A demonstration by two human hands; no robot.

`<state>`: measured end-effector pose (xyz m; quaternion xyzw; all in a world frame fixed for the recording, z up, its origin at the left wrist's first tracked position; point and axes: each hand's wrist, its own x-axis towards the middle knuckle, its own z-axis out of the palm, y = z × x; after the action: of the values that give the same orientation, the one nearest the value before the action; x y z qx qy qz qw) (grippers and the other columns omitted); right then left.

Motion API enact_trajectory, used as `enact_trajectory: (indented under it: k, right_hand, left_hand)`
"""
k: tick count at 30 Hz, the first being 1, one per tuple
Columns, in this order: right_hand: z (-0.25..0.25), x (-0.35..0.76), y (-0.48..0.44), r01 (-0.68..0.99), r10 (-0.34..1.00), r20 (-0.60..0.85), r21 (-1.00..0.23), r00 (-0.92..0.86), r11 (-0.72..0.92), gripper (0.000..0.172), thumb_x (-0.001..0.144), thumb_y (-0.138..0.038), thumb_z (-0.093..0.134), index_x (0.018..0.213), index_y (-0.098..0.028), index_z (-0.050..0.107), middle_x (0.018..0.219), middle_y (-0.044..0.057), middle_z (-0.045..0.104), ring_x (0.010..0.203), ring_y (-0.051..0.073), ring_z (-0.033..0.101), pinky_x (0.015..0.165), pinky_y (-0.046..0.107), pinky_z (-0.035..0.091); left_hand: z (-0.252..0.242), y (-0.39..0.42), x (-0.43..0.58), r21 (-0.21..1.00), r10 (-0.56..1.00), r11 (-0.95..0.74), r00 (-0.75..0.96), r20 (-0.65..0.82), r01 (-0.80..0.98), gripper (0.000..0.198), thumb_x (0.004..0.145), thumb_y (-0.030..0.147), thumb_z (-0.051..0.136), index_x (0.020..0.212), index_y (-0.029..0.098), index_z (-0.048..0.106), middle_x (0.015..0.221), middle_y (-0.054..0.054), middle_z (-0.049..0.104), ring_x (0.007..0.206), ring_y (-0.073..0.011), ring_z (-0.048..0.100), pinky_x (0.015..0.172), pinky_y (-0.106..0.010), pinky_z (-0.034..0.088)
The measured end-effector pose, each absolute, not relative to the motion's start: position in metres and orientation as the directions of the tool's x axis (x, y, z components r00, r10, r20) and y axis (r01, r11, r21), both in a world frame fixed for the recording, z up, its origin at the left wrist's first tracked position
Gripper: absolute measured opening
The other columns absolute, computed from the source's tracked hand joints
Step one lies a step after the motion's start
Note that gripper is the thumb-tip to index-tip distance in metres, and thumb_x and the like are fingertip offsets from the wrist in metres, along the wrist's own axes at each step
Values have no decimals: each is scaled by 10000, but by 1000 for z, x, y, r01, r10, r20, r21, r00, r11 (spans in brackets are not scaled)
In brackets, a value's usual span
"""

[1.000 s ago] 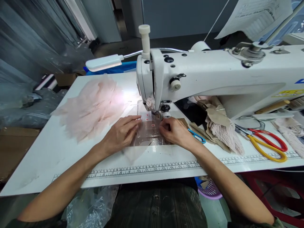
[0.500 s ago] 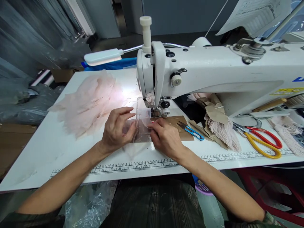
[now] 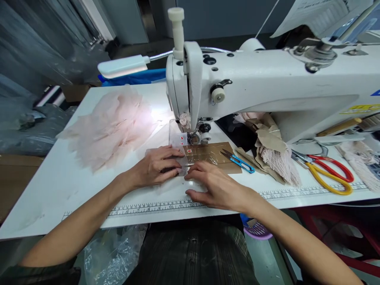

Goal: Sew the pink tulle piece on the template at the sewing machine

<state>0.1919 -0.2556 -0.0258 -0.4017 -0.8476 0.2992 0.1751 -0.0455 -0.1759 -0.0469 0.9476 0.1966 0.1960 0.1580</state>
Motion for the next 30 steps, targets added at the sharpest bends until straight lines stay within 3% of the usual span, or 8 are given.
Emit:
enact_trajectory:
  k: [4, 8, 11, 16, 22, 30]
  right_hand:
    - [-20, 199, -230, 572, 844, 121, -685, -522, 452, 215, 934, -226, 514, 1085, -194, 663, 1009, 66, 672, 903, 204, 641, 831, 328, 509]
    - [-29, 189, -205, 593, 811, 214, -586, -544, 552, 302, 926, -198, 477, 1171, -202, 654, 1069, 96, 632, 932, 221, 619, 837, 348, 503]
    - [-39, 181, -197, 664, 801, 201, -466, -564, 585, 361, 928, -207, 478, 1256, -218, 627, 1062, 116, 581, 899, 232, 599, 796, 363, 505]
    - [-52, 184, -197, 749, 824, 212, -342, -526, 567, 353, 918, -212, 500, 1235, -184, 652, 1053, 134, 558, 848, 237, 581, 752, 372, 505]
    - [-60, 191, -199, 664, 784, 320, -417, -531, 620, 327, 893, -179, 526, 1181, -194, 681, 1079, 118, 585, 854, 218, 591, 768, 373, 513]
    - [-63, 190, -198, 639, 755, 333, -403, -565, 656, 371, 911, -182, 510, 1262, -193, 628, 1106, 134, 573, 924, 244, 578, 829, 430, 512]
  left_hand:
    - [-44, -176, -45, 312, 444, -887, 812, 378, 340, 178, 933, 267, 544, 883, 190, 696, 1160, -87, 669, 1064, -202, 631, 960, -439, 505]
    - [-44, -179, -42, 221, 475, -880, 746, 468, 421, 151, 933, 249, 558, 937, 192, 698, 1015, -83, 698, 858, -181, 647, 728, -351, 539]
    - [-47, -183, -38, 198, 496, -859, 672, 550, 472, 148, 939, 206, 542, 959, 173, 684, 928, -83, 694, 777, -157, 627, 651, -295, 534]
    - [-53, -185, -36, 121, 394, -916, 795, 461, 383, 146, 951, 193, 526, 951, 167, 670, 1003, -88, 696, 903, -187, 640, 768, -343, 548]
    - [-46, -184, -45, 146, 350, -937, 866, 359, 318, 136, 943, 211, 549, 971, 168, 674, 1019, -57, 713, 857, -166, 640, 760, -321, 521]
    - [-42, -183, -44, 145, 319, -948, 827, 463, 284, 116, 929, 197, 568, 914, 154, 675, 1013, -62, 724, 864, -161, 670, 768, -320, 536]
